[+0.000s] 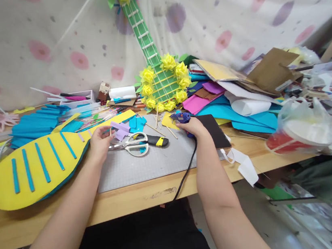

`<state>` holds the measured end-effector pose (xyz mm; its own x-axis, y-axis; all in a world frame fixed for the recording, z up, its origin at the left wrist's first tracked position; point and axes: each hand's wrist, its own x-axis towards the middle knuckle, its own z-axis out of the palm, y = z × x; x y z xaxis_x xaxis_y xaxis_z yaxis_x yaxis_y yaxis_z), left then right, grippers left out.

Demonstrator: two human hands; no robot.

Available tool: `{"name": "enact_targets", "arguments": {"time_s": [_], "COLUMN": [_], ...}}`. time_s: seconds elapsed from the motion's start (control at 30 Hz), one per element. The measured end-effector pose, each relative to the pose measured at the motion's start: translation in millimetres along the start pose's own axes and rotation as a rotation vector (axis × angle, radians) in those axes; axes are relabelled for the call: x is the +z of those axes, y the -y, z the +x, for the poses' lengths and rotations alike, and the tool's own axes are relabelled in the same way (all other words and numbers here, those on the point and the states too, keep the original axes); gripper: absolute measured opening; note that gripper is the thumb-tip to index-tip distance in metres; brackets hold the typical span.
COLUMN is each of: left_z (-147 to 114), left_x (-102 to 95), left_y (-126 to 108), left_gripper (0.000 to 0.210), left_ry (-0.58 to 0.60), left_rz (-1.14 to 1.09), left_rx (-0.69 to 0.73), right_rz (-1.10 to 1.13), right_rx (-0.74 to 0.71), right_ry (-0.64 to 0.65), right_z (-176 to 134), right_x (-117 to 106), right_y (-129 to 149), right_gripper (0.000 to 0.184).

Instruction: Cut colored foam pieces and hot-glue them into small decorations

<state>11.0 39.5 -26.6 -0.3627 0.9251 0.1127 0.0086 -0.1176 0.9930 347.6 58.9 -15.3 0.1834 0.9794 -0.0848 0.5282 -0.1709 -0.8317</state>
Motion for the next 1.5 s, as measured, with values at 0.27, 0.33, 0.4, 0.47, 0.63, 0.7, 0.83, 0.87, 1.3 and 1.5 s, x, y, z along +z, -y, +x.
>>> {"name": "enact_targets", "arguments": {"time_s": [0.27, 0.33, 0.4, 0.47, 0.63, 0.7, 0.83, 0.87, 1.3, 1.5], "left_z": [-17, -16, -15, -14, -7, -5, -3, -3, -4, -6], "left_x": [-11.8, -12.8, -13.3, -14.2, -19.6, -22.3, -26.6, -27.1, -24.4, -25.9], "left_y": [-3, -4, -3, -2, -4, -6, -9, -9, -6, -11], "left_gripper": [0.034, 0.04, 0.039, 0.033, 0.02, 0.016, 0.014, 0.014, 0.015, 0.012], "left_ry": [-0.052, -0.06, -0.043, -0.031, -0.082, -0.115, -0.155, -0.158, -0.073, 0.024], "left_rz": [-0.268, -0.308, -0.331, -0.352, -0.439, -0.464, -0.51, -0.515, -0.519, -0.578], "left_rx": [-0.008, -0.044, -0.086, -0.111, -0.129, -0.139, -0.182, -0.191, -0.187, -0.296], "right_rz": [-0.082, -0.102, -0.111, -0.151, -0.359, -0.408, -0.491, -0.508, -0.27, 0.207], "right_rx": [-0.368, -0.475, -0.545, -0.573, -0.642, -0.685, -0.627, -0.6, -0.411, -0.342], "right_ry": [-0.454, -0.419, -0.238, -0.02, 0.28, 0.331, 0.268, 0.226, 0.294, 0.378], "right_z": [-9, -9, -12, -17, -33, -36, -29, -24, 10, -8], "right_x": [-6, 10, 35, 66, 135, 151, 169, 172, 178, 160], "right_y": [38, 57, 78, 95, 121, 127, 136, 138, 147, 129], "right_gripper": [0.051, 0.038, 0.026, 0.018, 0.01, 0.012, 0.016, 0.018, 0.022, 0.027]}}
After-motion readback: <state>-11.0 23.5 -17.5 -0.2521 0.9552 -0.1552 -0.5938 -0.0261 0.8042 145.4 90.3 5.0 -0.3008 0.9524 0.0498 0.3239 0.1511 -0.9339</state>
